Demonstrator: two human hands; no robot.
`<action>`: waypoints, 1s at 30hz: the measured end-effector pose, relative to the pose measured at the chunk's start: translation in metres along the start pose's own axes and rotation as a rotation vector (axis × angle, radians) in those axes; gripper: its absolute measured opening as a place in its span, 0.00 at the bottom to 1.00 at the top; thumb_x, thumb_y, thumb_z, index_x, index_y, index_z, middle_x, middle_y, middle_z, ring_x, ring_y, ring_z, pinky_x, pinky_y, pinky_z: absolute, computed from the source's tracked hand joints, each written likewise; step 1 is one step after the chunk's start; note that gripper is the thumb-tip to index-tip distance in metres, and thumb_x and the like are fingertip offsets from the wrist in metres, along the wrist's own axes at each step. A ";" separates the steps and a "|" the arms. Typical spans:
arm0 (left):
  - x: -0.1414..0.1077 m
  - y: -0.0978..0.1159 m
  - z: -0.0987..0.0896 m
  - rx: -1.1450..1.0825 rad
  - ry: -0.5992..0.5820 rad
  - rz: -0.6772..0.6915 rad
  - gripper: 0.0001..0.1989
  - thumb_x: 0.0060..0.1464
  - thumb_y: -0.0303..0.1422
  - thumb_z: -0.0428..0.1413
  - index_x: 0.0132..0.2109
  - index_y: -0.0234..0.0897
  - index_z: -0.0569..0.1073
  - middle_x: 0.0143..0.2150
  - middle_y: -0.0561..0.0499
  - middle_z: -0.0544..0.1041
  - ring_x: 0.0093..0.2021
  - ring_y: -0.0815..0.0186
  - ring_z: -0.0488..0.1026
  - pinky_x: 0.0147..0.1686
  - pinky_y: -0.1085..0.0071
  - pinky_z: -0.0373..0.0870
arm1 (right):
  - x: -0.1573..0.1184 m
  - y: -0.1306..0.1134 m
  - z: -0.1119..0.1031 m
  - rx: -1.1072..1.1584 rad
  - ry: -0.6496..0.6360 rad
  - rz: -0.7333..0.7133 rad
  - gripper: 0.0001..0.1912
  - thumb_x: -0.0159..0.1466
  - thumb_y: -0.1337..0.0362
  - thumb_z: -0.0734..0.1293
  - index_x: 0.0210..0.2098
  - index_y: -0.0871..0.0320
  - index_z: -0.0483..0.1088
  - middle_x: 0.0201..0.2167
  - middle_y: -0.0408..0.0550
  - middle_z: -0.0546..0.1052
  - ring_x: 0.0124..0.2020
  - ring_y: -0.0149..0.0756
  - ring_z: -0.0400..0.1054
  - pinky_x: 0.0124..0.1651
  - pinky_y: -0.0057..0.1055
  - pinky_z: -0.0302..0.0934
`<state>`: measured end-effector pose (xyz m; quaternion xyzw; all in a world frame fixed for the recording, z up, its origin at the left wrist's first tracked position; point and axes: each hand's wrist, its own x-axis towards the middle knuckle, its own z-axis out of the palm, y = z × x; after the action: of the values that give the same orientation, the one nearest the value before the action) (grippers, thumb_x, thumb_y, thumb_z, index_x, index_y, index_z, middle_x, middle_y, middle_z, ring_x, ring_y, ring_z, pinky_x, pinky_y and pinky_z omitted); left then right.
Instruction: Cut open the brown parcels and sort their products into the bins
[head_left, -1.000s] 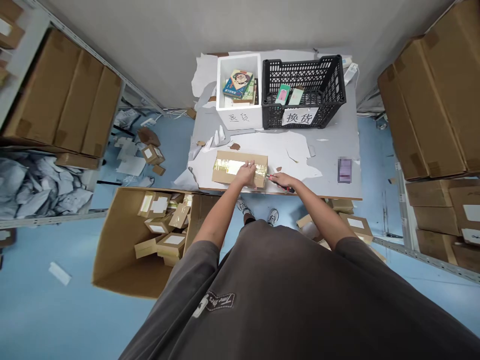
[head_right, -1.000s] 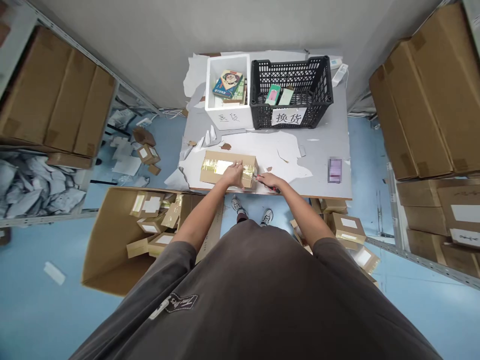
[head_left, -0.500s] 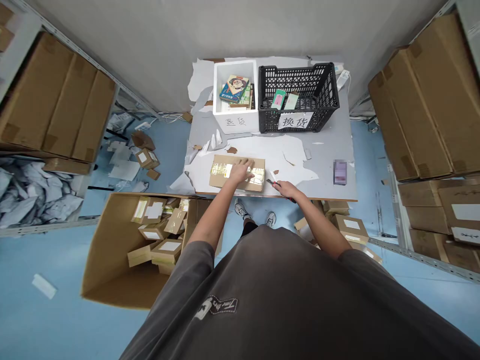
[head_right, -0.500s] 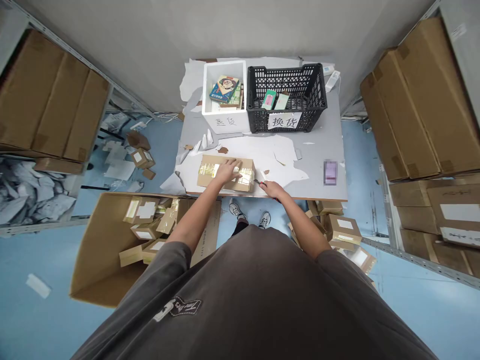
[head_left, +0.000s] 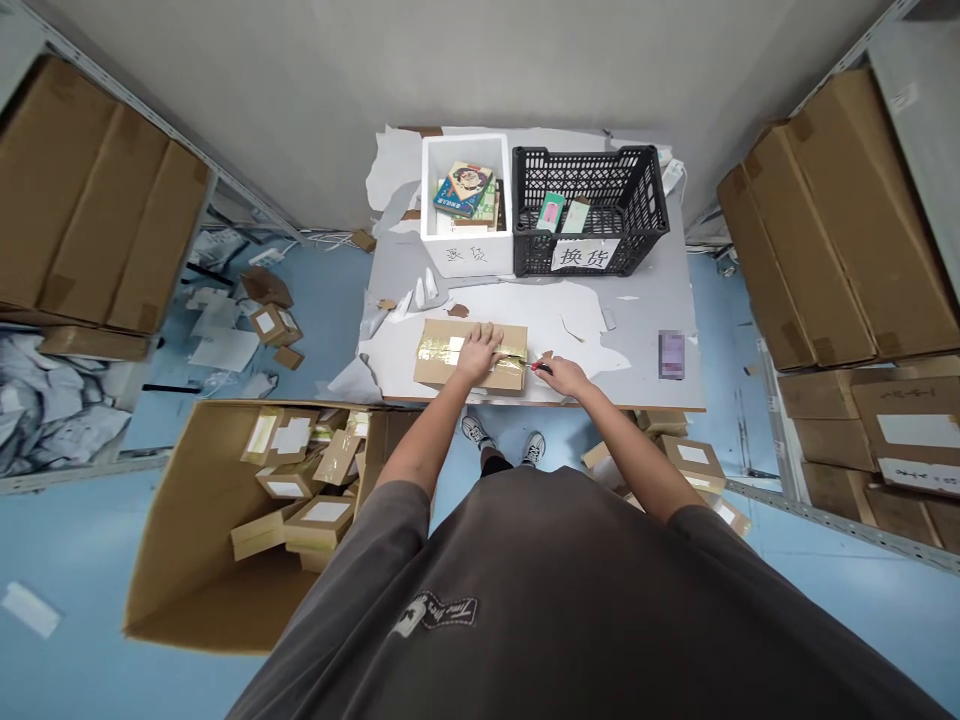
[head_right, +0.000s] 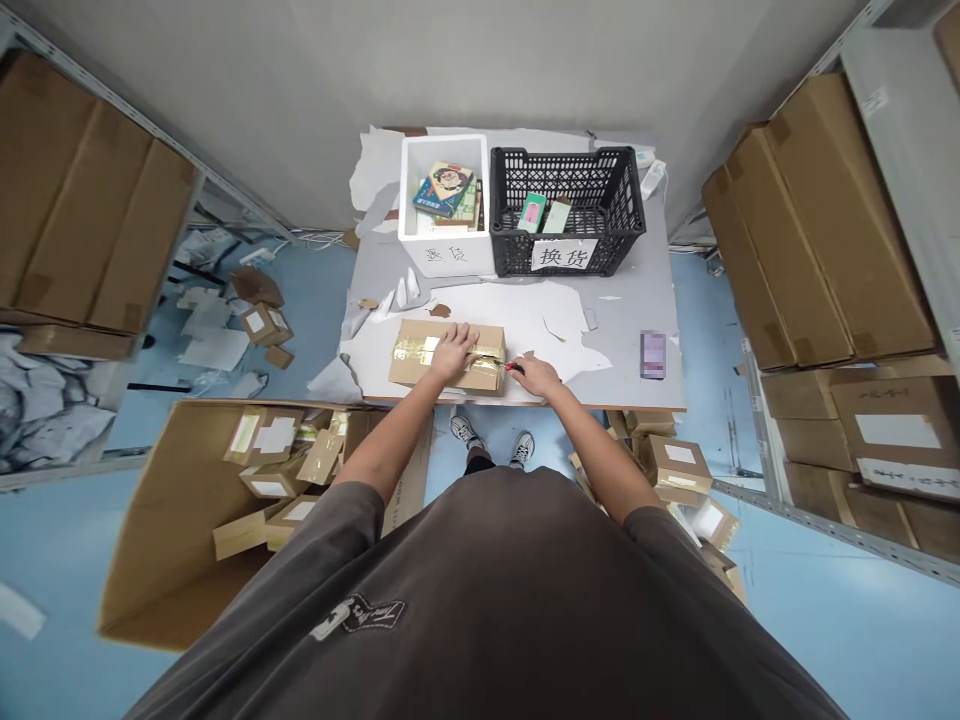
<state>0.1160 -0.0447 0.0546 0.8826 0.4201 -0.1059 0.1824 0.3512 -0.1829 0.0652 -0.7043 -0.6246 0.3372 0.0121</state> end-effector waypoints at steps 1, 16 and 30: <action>-0.003 0.001 0.004 0.000 0.018 -0.006 0.43 0.67 0.52 0.59 0.82 0.41 0.62 0.86 0.39 0.52 0.86 0.43 0.44 0.82 0.44 0.45 | 0.002 -0.001 0.000 -0.020 0.005 -0.003 0.20 0.81 0.50 0.63 0.64 0.50 0.77 0.60 0.56 0.81 0.56 0.50 0.77 0.56 0.37 0.66; -0.021 0.009 0.029 -0.046 0.070 -0.019 0.42 0.67 0.48 0.60 0.82 0.42 0.60 0.85 0.38 0.51 0.87 0.44 0.40 0.82 0.35 0.39 | 0.010 0.006 -0.004 -0.269 0.035 -0.157 0.19 0.81 0.52 0.63 0.62 0.54 0.75 0.59 0.60 0.79 0.61 0.55 0.69 0.58 0.41 0.62; -0.022 0.007 0.036 -0.058 0.116 -0.017 0.37 0.70 0.46 0.56 0.80 0.43 0.63 0.85 0.40 0.55 0.86 0.45 0.41 0.83 0.35 0.36 | 0.019 0.015 -0.006 -0.275 0.082 -0.130 0.20 0.81 0.52 0.60 0.62 0.56 0.75 0.58 0.61 0.81 0.59 0.56 0.70 0.57 0.41 0.62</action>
<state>0.1066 -0.0783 0.0311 0.8780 0.4404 -0.0440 0.1824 0.3672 -0.1665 0.0544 -0.6704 -0.7083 0.2181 -0.0373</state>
